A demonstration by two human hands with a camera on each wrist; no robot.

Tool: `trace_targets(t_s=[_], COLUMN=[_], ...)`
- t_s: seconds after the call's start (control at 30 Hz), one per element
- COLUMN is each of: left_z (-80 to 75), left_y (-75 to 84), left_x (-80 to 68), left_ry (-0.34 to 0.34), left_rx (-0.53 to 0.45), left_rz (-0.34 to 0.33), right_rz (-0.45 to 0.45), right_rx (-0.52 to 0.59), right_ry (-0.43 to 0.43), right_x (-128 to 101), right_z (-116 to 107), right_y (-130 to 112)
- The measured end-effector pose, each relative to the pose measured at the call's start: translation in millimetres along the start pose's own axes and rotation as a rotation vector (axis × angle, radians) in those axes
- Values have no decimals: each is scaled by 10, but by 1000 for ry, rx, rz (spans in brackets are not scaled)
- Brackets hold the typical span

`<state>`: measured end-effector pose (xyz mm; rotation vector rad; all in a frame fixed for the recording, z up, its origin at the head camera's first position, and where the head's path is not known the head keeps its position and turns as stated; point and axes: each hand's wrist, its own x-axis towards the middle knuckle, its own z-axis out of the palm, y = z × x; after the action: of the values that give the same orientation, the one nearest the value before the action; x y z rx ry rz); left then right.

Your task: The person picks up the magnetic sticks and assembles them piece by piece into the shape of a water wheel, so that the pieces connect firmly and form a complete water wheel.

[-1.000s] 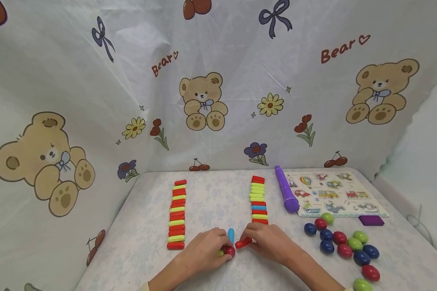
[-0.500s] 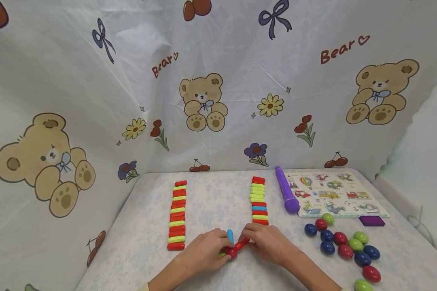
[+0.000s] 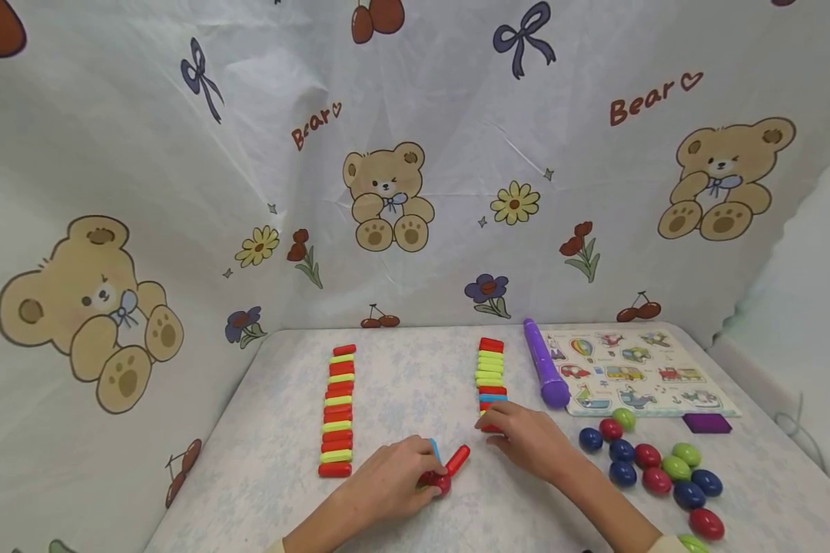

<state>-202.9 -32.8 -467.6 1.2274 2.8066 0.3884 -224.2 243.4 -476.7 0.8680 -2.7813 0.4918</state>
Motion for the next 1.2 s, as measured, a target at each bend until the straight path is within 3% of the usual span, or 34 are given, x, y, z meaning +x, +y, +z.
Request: trace_targets(t_s=[0.17, 0.53, 1.2], left_z=[15, 22, 42], left_y=[5, 3, 6], left_x=[9, 26, 11], left_ry=[-7, -9, 25], left_rx=[8, 23, 57], left_rz=[-8, -15, -26], right_rz=[110, 133, -61], right_rx=[-80, -32, 115], right_ry=[-1, -73, -156], right_x=[-18, -88, -24], right_z=[25, 101, 28], right_y=[126, 163, -245])
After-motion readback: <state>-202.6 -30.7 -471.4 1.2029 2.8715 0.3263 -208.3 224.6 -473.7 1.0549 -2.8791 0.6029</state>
